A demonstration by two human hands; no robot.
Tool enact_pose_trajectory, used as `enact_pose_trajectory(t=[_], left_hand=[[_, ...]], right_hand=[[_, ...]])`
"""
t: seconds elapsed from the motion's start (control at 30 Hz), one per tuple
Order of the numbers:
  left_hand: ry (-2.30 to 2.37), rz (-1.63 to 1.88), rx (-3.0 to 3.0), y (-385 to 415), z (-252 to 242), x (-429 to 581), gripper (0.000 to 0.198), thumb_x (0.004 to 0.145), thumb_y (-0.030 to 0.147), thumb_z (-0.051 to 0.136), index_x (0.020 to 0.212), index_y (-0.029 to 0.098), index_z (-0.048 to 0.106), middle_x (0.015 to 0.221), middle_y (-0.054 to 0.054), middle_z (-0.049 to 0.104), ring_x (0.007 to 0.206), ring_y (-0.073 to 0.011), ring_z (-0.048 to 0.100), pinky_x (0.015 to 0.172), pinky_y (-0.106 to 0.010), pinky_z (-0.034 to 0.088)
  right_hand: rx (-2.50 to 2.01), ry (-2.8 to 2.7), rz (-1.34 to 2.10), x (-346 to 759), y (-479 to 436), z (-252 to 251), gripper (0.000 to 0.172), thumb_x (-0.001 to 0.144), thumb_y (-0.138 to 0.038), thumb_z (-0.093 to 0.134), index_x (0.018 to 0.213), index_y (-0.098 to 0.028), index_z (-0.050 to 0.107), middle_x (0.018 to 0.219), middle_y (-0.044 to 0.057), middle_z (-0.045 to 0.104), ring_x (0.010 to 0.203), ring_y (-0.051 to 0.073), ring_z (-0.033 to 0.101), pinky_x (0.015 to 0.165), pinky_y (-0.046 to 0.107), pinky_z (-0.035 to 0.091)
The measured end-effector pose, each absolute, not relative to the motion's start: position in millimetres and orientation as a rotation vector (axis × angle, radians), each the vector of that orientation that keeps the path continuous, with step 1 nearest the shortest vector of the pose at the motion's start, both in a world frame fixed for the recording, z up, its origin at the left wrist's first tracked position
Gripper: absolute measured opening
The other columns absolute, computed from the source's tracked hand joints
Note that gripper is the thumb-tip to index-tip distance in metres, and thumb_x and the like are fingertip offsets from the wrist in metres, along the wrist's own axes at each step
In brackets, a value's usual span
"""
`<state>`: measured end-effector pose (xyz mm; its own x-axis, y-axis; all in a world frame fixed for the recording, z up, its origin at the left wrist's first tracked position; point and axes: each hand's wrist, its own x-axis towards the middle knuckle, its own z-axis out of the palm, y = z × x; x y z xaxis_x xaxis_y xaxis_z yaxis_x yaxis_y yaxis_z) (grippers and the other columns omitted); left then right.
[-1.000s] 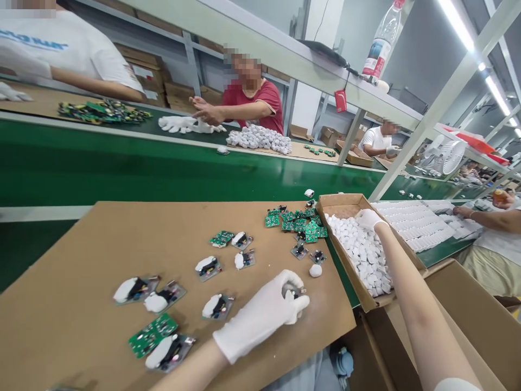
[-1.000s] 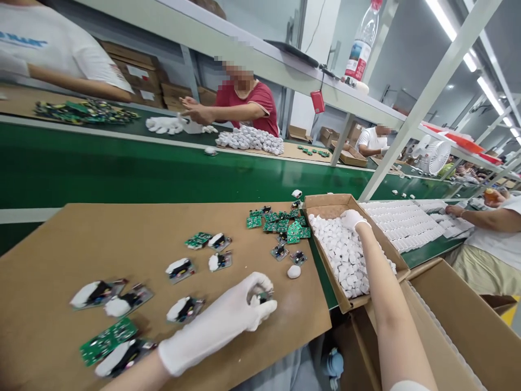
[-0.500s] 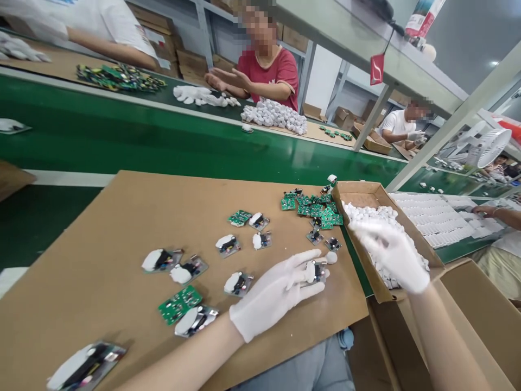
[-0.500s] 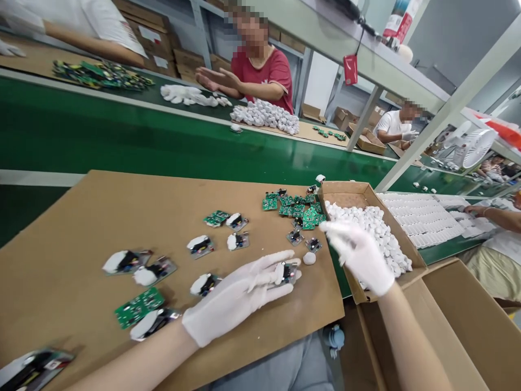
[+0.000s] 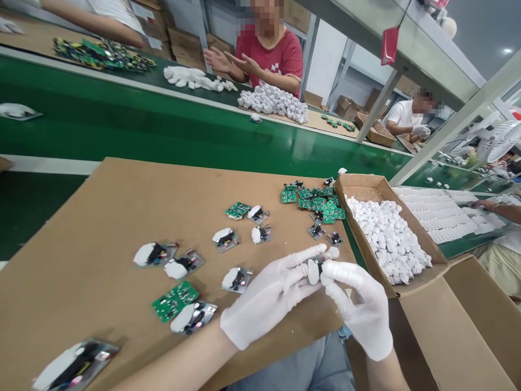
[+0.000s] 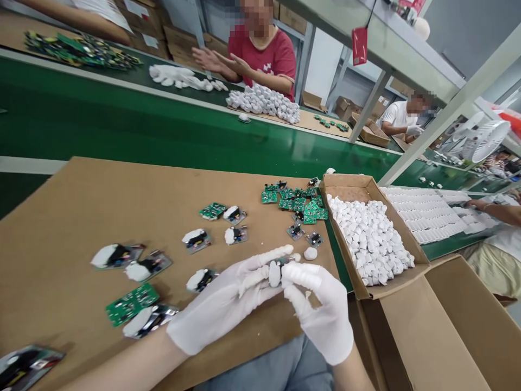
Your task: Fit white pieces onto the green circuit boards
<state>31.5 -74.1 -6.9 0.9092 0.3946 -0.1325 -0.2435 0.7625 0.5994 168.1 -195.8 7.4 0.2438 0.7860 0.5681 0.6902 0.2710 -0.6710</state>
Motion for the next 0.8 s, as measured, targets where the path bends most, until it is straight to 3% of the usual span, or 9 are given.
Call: enact_pose_trajectory(t=[0.17, 0.3, 0.4, 0.57, 0.67, 0.8], left_hand=[[0.219, 0.346, 0.527, -76, -10, 31, 0.028, 0.088, 0.019, 0.068, 0.115, 0.024, 0.074, 0.093, -0.003, 0.072, 0.096, -0.016, 0.067, 0.098, -0.032, 0.054], [0.202, 0.331, 0.552, -76, -15, 31, 0.028, 0.086, 0.027, 0.072, 0.113, 0.026, 0.074, 0.098, -0.003, 0.069, 0.102, -0.0174, 0.063, 0.1, -0.034, 0.052], [0.178, 0.33, 0.565, -77, -15, 31, 0.03, 0.081, 0.034, 0.077, 0.11, 0.026, 0.075, 0.091, -0.001, 0.065, 0.094, -0.0141, 0.061, 0.097, -0.03, 0.053], [0.089, 0.324, 0.658, -78, -10, 31, 0.024, 0.082, 0.039, 0.075, 0.089, 0.017, 0.076, 0.09, -0.002, 0.06, 0.089, -0.013, 0.057, 0.088, -0.023, 0.053], [0.088, 0.353, 0.69, -77, -9, 30, 0.026, 0.084, 0.04, 0.072, 0.082, 0.014, 0.073, 0.089, -0.003, 0.057, 0.086, -0.0124, 0.054, 0.085, -0.021, 0.053], [0.123, 0.372, 0.7, -77, -13, 30, 0.029, 0.083, 0.041, 0.072, 0.076, 0.013, 0.069, 0.085, -0.002, 0.052, 0.083, -0.0127, 0.05, 0.082, -0.022, 0.053]], right_hand=[[-1.499, -1.383, 0.117, 163, -195, 4, 0.042, 0.088, -0.006, 0.066, 0.122, -0.03, 0.066, 0.114, 0.001, 0.073, 0.106, 0.015, 0.069, 0.091, 0.024, 0.058], [-1.493, -1.429, 0.049, 163, -199, 8, 0.046, 0.088, -0.004, 0.064, 0.125, -0.031, 0.065, 0.115, 0.001, 0.072, 0.102, 0.016, 0.07, 0.084, 0.024, 0.059], [-1.516, -1.553, -0.122, 162, -199, 13, 0.049, 0.09, -0.005, 0.06, 0.132, -0.03, 0.061, 0.119, 0.005, 0.071, 0.102, 0.018, 0.069, 0.083, 0.029, 0.058], [-1.472, -1.692, -0.266, 161, -198, 12, 0.045, 0.099, -0.025, 0.049, 0.143, -0.023, 0.05, 0.119, 0.013, 0.07, 0.096, 0.023, 0.068, 0.071, 0.035, 0.057], [-1.479, -1.712, -0.301, 157, -197, 4, 0.051, 0.101, -0.04, 0.044, 0.148, -0.02, 0.043, 0.122, 0.016, 0.069, 0.085, 0.023, 0.068, 0.065, 0.035, 0.055], [-1.467, -1.739, -0.339, 154, -192, -8, 0.057, 0.101, -0.043, 0.042, 0.152, -0.019, 0.035, 0.124, 0.018, 0.068, 0.078, 0.022, 0.068, 0.062, 0.035, 0.054]])
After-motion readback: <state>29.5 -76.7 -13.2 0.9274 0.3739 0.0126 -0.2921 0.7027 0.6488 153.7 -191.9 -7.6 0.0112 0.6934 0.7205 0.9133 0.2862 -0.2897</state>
